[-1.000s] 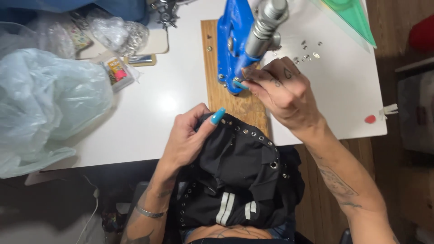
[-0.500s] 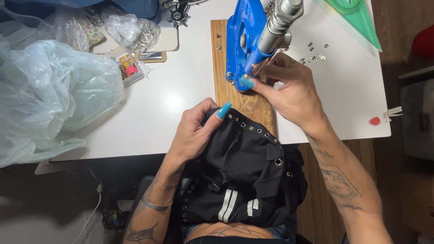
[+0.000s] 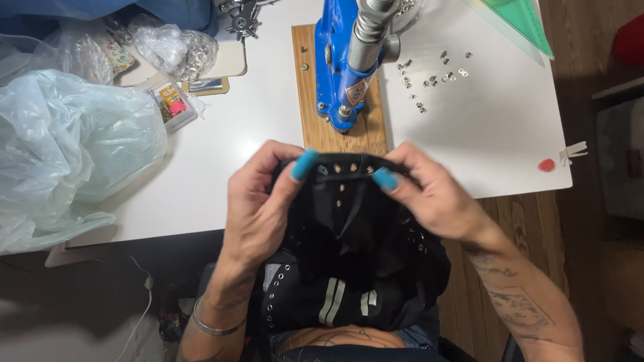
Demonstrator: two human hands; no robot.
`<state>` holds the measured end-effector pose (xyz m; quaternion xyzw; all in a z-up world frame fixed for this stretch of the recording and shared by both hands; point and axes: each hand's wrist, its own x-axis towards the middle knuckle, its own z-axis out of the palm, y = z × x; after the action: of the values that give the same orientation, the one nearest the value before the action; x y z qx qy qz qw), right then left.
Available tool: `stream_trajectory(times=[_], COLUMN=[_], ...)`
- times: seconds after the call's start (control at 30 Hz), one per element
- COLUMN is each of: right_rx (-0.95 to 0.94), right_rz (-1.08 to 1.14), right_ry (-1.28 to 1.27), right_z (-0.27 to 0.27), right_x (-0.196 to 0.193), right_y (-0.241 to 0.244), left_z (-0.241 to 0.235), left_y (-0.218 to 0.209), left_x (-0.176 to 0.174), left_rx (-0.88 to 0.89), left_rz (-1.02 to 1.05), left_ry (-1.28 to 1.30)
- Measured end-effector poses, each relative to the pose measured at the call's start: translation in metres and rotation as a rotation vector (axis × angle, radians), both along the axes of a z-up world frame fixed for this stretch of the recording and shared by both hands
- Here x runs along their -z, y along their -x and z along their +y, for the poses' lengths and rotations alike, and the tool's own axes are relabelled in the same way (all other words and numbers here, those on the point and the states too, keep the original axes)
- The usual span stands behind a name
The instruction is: Attaching metal eyelets to a black garment using a manual grommet press
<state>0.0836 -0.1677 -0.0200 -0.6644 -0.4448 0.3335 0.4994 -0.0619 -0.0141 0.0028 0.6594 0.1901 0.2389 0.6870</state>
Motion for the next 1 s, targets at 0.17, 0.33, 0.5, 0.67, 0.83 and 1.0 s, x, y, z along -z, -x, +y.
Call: stream_trajectory(times=[0.17,0.33,0.5,0.67,0.83,1.0], right_rx=[0.232,0.356,0.400,0.337,0.387,0.483], right_rz=[0.221,0.348,0.298,0.425,0.274,0.258], right_ry=[-0.127,-0.074,-0.009,-0.189,-0.214,-0.109], right_z=[0.017,0.035,0.052,0.070,0.086,0.090], right_x=[-0.008,0.004,0.015,0.016,0.022,0.021], right_y=[-0.014,-0.025,-0.038,-0.053,-0.062,-0.055], left_z=[0.002,0.008,0.017,0.033,0.052,0.058], left_y=[-0.016,-0.030,-0.040,-0.055,-0.069,-0.069], left_x=[0.007,0.046,0.043,0.031,0.029,0.035], left_rx=[-0.211,-0.276,-0.324,-0.397,-0.388,-0.322], left_rz=[0.016,-0.065,-0.039,0.157,0.152,0.126], left_ry=[0.166,0.428,0.435,0.098,-0.049,-0.071])
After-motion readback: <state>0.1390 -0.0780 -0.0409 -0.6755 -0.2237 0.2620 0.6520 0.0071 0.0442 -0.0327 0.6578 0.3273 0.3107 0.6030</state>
